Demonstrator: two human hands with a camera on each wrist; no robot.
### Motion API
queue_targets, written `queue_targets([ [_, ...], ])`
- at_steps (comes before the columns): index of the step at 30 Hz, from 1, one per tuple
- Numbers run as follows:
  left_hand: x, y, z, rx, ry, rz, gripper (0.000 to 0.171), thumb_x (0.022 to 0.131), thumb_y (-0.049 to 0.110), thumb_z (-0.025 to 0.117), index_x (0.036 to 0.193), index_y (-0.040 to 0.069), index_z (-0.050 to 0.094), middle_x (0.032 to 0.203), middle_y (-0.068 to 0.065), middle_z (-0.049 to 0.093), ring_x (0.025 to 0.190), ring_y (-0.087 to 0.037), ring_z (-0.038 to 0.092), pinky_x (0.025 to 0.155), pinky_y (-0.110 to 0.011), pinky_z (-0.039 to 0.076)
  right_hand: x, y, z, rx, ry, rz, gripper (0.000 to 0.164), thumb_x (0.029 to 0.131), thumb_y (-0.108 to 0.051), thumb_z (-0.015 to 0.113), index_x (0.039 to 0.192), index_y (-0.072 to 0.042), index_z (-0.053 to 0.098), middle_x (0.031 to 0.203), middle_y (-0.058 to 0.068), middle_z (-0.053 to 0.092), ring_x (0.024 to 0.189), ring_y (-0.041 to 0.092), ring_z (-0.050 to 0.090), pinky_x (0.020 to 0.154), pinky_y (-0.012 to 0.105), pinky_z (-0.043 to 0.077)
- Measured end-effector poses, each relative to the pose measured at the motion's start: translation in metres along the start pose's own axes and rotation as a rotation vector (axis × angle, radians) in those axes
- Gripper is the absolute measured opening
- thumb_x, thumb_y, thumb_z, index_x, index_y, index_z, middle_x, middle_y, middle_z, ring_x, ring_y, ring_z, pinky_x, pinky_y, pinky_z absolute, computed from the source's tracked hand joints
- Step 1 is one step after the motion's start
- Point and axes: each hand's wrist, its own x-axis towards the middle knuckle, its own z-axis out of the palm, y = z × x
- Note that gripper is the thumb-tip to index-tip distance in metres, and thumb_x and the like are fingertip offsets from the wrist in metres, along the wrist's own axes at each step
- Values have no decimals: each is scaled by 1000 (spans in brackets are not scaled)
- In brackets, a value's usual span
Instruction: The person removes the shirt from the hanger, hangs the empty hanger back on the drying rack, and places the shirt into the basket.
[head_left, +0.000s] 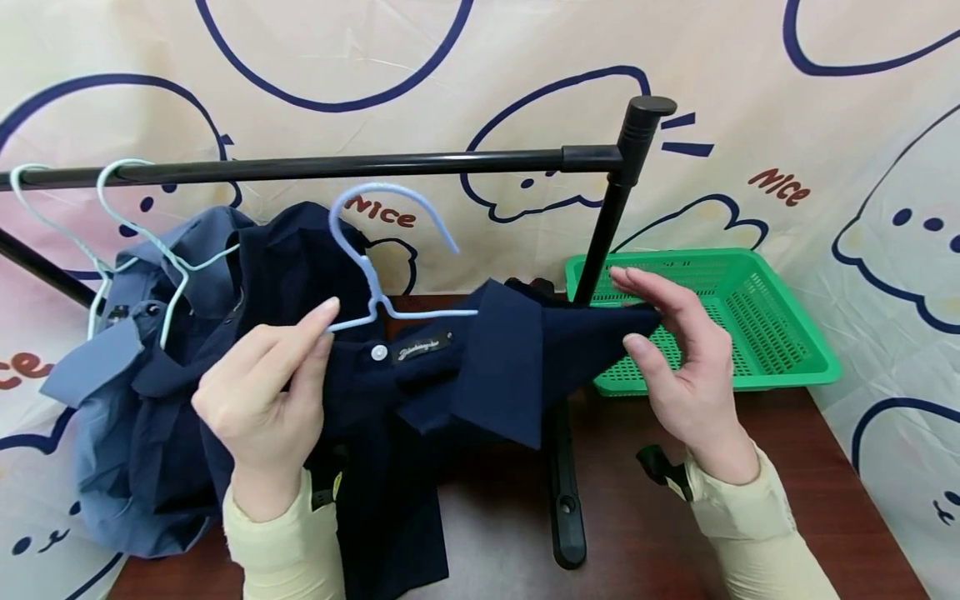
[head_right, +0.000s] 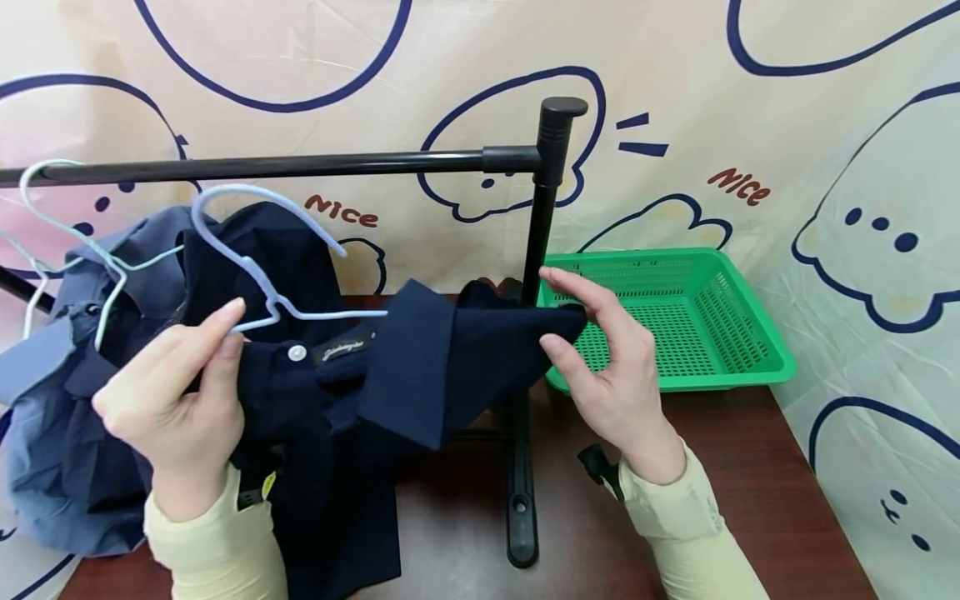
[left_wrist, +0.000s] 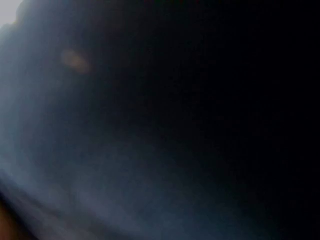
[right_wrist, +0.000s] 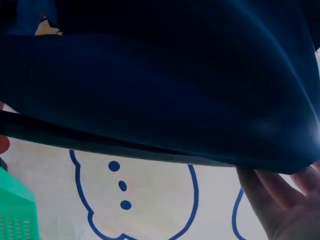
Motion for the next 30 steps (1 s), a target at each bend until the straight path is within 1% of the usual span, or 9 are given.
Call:
queue_targets([
  [4,-3,1,5,-61,-68,20,27,97,29,73,91,5,83,63,-12,64,49,-25,48,57,-25,37,-5,8,-8,27,-73,33,50,102,-30,66,131,10,60,120,21,69,105,23,70,94,31,51],
  [7,-6,1,9,-102,-108,23,27,98,28,72,92,4,83,65,-11,66,51,-25,52,59,-24,40,-8,10,-13,21,-114,39,36,100,-20,68,124,8,68,112,17,73,104,20,70,93,31,50],
  [10,-9,2,12,-121,-143,10,27,99,27,70,94,4,83,67,-10,67,52,-25,54,59,-24,41,-11,11,-15,27,-90,6,26,98,-16,70,108,7,74,101,13,75,97,16,71,90,28,51],
  [14,-10,3,17,-128,-160,0,27,99,29,70,95,5,83,70,-9,70,55,-24,57,60,-25,43,-15,10,-17,12,29,-52,31,96,-24,74,90,7,77,87,8,75,85,7,71,80,21,52],
  [18,-9,3,21,-137,-194,-11,33,99,35,70,101,3,81,83,-8,75,68,-26,66,73,-25,49,-13,5,-19,13,153,-82,32,93,-23,78,84,8,76,81,10,75,81,6,71,79,19,52],
  [21,-8,1,20,-112,-250,-56,44,98,45,67,111,4,79,93,-9,76,79,-27,69,82,-26,50,-10,1,-23,40,237,-81,31,90,-19,81,81,11,75,79,12,74,79,7,70,78,19,51],
  [25,-8,-3,17,-25,-332,-139,58,97,56,62,124,6,74,99,-9,74,84,-27,65,82,-31,45,-8,-1,-36,93,351,-72,33,85,-11,84,78,18,71,79,14,74,74,10,69,76,19,49],
  [27,-9,-6,16,4,-369,-168,61,97,58,61,130,8,71,104,-8,74,88,-28,63,83,-34,44,-6,-1,-46,82,403,-66,36,84,-10,85,77,20,69,79,13,74,73,11,68,75,19,49],
  [30,-9,-9,17,4,-411,-199,65,96,57,62,140,9,63,116,-9,71,102,-28,63,93,-39,44,-3,-3,-61,62,487,-64,43,80,-15,89,74,22,66,76,12,73,69,10,66,73,18,48],
])
